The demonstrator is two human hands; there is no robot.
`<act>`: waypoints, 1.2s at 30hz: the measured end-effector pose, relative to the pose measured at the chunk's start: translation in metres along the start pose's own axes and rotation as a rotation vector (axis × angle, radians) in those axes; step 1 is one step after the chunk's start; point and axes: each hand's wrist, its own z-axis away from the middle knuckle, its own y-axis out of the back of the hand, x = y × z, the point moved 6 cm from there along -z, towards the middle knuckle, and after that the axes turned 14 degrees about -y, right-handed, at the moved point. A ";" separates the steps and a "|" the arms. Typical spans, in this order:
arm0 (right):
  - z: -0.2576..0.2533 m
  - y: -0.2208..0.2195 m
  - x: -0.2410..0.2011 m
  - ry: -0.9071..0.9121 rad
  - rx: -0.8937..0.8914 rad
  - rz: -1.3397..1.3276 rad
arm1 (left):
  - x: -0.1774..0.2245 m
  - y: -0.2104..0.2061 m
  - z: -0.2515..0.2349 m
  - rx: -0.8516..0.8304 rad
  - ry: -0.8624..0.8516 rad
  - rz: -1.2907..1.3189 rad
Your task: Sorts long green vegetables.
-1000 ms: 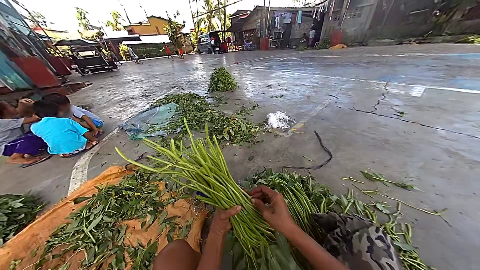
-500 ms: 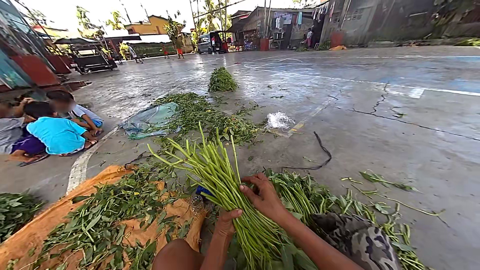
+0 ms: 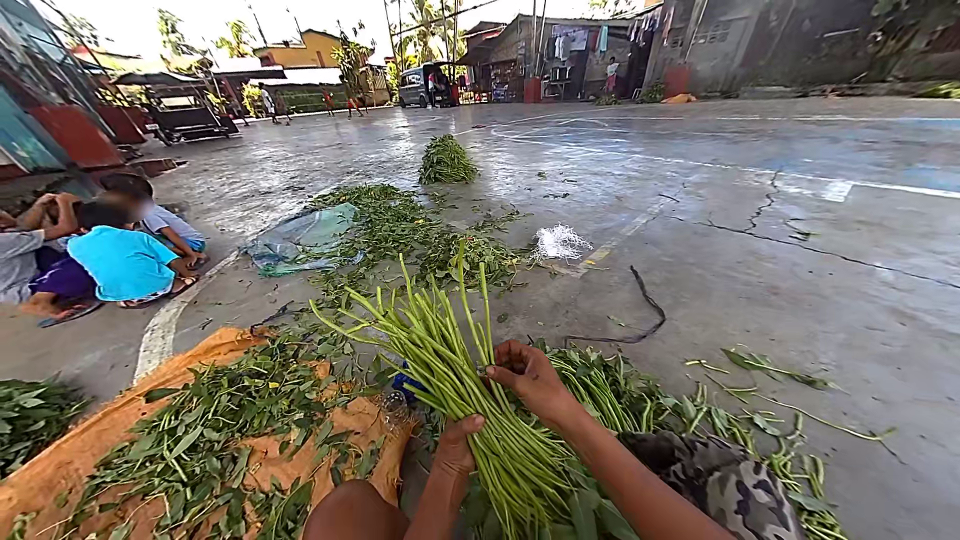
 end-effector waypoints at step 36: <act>0.010 -0.019 0.019 0.434 0.337 0.425 | -0.016 -0.005 0.007 0.061 0.083 -0.019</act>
